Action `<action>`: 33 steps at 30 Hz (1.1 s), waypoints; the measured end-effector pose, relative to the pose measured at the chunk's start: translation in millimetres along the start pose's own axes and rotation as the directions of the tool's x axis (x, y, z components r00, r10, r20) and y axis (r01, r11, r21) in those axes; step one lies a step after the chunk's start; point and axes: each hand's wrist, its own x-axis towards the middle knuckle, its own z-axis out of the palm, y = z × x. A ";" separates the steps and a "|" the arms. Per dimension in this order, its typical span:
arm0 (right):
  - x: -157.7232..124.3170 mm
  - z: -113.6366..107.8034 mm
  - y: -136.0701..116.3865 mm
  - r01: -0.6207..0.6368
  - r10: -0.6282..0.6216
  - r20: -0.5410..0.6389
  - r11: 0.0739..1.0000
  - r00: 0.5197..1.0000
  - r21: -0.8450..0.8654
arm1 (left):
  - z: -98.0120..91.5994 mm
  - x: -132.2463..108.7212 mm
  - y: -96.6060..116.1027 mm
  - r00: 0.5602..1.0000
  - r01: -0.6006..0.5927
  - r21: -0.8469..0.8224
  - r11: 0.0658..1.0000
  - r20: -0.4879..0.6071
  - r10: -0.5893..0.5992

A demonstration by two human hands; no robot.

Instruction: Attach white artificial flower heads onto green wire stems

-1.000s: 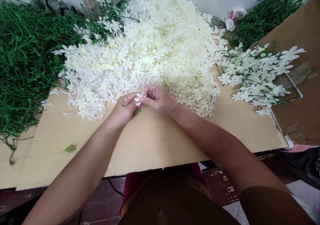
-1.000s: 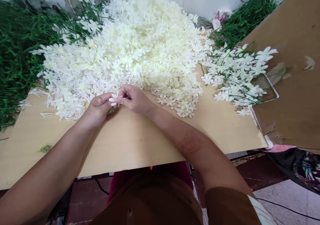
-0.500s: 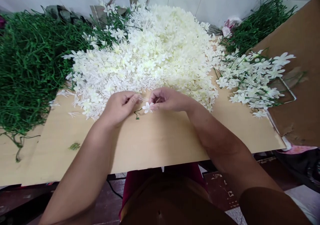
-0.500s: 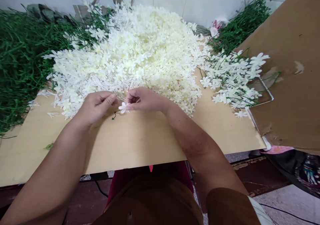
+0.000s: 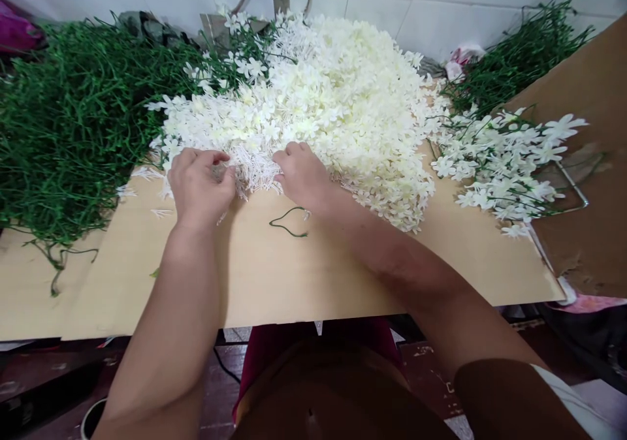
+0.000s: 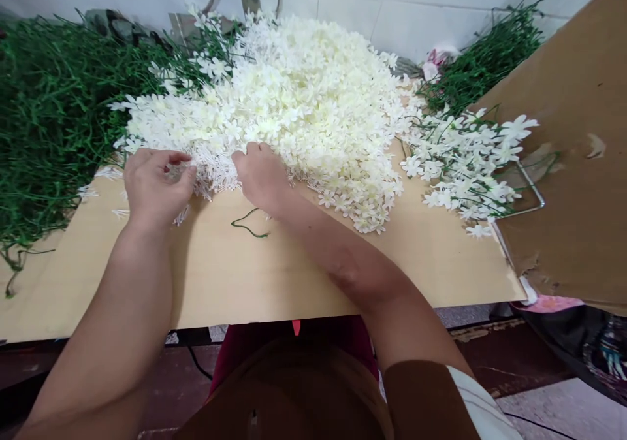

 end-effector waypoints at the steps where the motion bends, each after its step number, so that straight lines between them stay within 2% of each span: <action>1: 2.9 4.6 -0.6 -0.006 0.007 0.007 0.999 1.000 -0.039 | 0.9 -0.5 -1.0 1.000 0.002 0.014 1.000 0.002 -0.002; 4: 5.5 7.0 3.7 -0.010 0.010 0.012 1.000 1.000 -0.026 | 2.5 -0.8 -0.9 1.000 0.022 0.012 1.000 0.017 -0.022; 7: 0.6 -1.8 10.2 0.006 -0.003 -0.033 0.996 0.999 0.088 | 2.2 0.6 0.7 0.999 0.042 -0.029 0.999 0.018 -0.041; 10: -8.8 -10.1 16.0 -0.024 0.046 -0.090 0.973 0.995 0.230 | 0.8 1.6 1.3 0.999 0.037 -0.041 0.998 -0.011 -0.037; 14: -22.1 -11.0 25.0 -0.058 0.112 -0.126 0.927 0.986 0.371 | -3.1 0.4 2.3 0.999 0.036 -0.022 0.999 0.041 -0.035; 19: -29.3 -6.3 36.6 -0.081 0.152 -0.123 0.888 0.981 0.452 | -6.9 -1.1 1.5 0.993 0.027 -0.005 1.000 0.112 -0.026; 23: -30.8 -6.8 40.0 -0.071 0.122 -0.108 0.920 0.987 0.386 | -9.1 1.0 -2.9 0.998 0.018 -0.044 0.999 0.056 -0.015; 28: -34.8 -10.1 35.0 -0.065 0.072 -0.033 0.982 0.997 0.177 | -19.3 1.5 3.8 0.995 -0.004 -0.131 0.991 -0.100 -0.009; 31: -35.1 -8.7 31.2 -0.101 0.101 0.003 0.990 0.995 0.094 | -20.5 -1.6 14.7 0.988 0.004 -0.267 0.964 -0.146 -0.045; 33: -34.0 -6.5 30.8 -0.088 0.089 -0.005 0.992 0.996 0.095 | -15.5 -4.4 20.4 0.990 0.024 -0.401 0.916 -0.115 -0.076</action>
